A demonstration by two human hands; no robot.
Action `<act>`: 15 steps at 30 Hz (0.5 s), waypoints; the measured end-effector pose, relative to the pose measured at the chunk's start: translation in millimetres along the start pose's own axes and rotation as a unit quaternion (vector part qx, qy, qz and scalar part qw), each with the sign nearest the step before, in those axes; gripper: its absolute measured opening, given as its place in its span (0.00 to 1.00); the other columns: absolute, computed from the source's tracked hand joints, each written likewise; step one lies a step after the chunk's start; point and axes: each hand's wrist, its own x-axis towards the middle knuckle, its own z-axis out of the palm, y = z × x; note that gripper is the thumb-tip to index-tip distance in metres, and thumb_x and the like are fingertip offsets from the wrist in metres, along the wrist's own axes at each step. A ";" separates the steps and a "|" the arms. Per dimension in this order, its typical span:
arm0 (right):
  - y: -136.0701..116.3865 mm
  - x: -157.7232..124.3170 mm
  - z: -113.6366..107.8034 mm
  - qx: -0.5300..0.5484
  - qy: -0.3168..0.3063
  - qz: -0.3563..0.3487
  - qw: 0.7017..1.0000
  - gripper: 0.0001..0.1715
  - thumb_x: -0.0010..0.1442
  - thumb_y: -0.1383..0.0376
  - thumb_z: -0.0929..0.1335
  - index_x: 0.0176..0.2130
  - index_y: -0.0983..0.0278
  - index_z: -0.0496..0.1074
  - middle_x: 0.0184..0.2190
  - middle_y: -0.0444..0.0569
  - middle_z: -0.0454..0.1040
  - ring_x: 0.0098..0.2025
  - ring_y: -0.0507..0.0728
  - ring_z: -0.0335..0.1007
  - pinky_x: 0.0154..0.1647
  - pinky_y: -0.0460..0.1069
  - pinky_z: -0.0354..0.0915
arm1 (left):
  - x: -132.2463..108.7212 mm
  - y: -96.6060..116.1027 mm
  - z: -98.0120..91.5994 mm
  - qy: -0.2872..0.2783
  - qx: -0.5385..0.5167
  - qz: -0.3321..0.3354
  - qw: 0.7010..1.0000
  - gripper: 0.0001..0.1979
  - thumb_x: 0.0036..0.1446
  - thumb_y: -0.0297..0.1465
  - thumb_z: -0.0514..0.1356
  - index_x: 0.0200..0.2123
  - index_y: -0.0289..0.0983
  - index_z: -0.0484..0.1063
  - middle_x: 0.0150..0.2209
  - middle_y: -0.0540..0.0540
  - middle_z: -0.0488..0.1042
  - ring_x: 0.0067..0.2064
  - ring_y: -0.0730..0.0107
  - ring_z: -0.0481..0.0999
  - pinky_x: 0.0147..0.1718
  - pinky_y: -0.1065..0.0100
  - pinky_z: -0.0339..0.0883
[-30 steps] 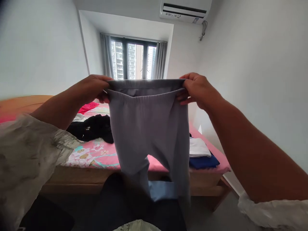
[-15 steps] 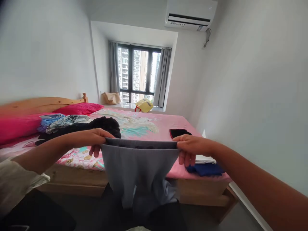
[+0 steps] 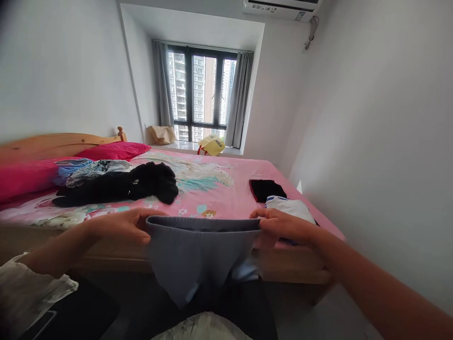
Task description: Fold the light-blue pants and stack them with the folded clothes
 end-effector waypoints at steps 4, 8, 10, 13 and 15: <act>11.6 1.9 -1.3 0.084 -0.034 -0.004 0.996 0.18 0.57 0.54 0.67 0.43 0.65 0.70 0.37 0.52 0.76 0.40 0.55 0.74 0.39 0.47 0.69 | -0.7 0.2 9.9 0.093 0.097 -0.002 0.991 0.20 0.57 0.42 0.60 0.49 0.39 0.75 0.41 0.48 0.77 0.44 0.63 0.74 0.43 0.69 0.67; 20.3 3.5 6.2 -0.058 -0.015 -0.046 0.997 0.20 0.52 0.54 0.71 0.41 0.64 0.73 0.36 0.48 0.75 0.39 0.56 0.71 0.37 0.46 0.66 | -2.2 5.4 16.4 0.144 0.194 -0.016 0.970 0.18 0.57 0.44 0.58 0.41 0.39 0.78 0.35 0.51 0.78 0.36 0.67 0.73 0.36 0.73 0.65; 22.4 4.0 17.5 -0.172 0.069 -0.071 0.980 0.16 0.52 0.56 0.71 0.38 0.63 0.73 0.31 0.46 0.75 0.35 0.55 0.69 0.33 0.47 0.63 | -3.6 5.9 16.7 0.153 0.223 -0.012 0.963 0.18 0.56 0.45 0.58 0.35 0.38 0.79 0.30 0.51 0.76 0.32 0.70 0.72 0.32 0.74 0.63; 21.8 1.8 31.6 -0.312 0.170 -0.123 0.927 0.14 0.59 0.54 0.66 0.31 0.62 0.71 0.27 0.47 0.72 0.31 0.55 0.66 0.33 0.49 0.60 | -5.6 4.9 14.5 0.191 0.253 -0.021 0.948 0.20 0.55 0.46 0.58 0.27 0.36 0.76 0.22 0.52 0.70 0.26 0.73 0.67 0.26 0.75 0.59; 18.2 -2.3 32.4 -0.360 0.202 -0.170 0.895 0.19 0.62 0.52 0.63 0.28 0.61 0.70 0.29 0.49 0.71 0.34 0.57 0.66 0.37 0.51 0.61 | -6.1 4.8 12.3 0.225 0.271 -0.029 0.935 0.21 0.54 0.48 0.57 0.22 0.35 0.73 0.19 0.52 0.66 0.23 0.74 0.65 0.24 0.75 0.56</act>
